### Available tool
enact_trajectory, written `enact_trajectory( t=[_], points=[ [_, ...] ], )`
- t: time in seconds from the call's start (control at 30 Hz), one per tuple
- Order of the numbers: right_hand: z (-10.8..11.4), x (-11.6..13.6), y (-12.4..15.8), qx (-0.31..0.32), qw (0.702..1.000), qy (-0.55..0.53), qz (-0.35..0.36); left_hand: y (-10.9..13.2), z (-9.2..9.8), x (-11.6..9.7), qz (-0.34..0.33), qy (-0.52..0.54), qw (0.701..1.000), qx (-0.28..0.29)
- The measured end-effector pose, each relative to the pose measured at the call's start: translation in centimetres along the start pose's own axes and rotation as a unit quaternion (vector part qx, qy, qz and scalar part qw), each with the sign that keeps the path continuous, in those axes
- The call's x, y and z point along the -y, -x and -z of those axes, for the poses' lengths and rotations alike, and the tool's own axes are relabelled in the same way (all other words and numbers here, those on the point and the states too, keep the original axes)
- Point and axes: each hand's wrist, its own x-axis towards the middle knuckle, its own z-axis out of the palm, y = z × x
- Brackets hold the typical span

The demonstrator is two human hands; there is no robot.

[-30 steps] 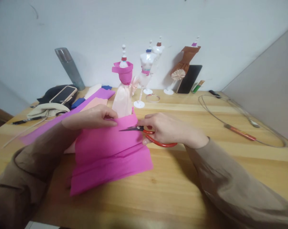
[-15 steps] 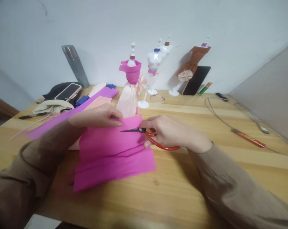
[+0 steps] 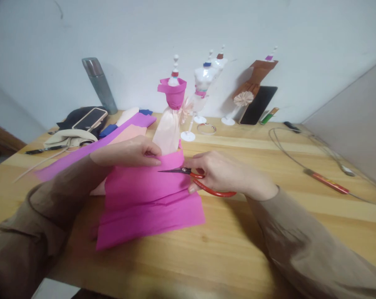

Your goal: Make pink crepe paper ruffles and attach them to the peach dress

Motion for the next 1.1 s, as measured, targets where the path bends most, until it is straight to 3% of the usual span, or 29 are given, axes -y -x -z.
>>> enact_trajectory(
  t=[0.4, 0.87, 1.1],
  points=[
    [0.05, -0.37, 0.03, 0.028, 0.998, -0.054, -0.002, 0.10, 0.10, 0.17, 0.013, 0.006, 1.000, 0.010],
    [0.14, -0.13, 0.27, 0.001, 1.000, -0.006, 0.001, 0.38, 0.81, 0.22, 0.034, 0.019, 0.999, 0.032],
    [0.25, -0.16, 0.21, 0.024, 0.999, -0.020, 0.015, 0.24, 0.66, 0.13, 0.027, 0.020, 0.999, 0.024]
  ],
)
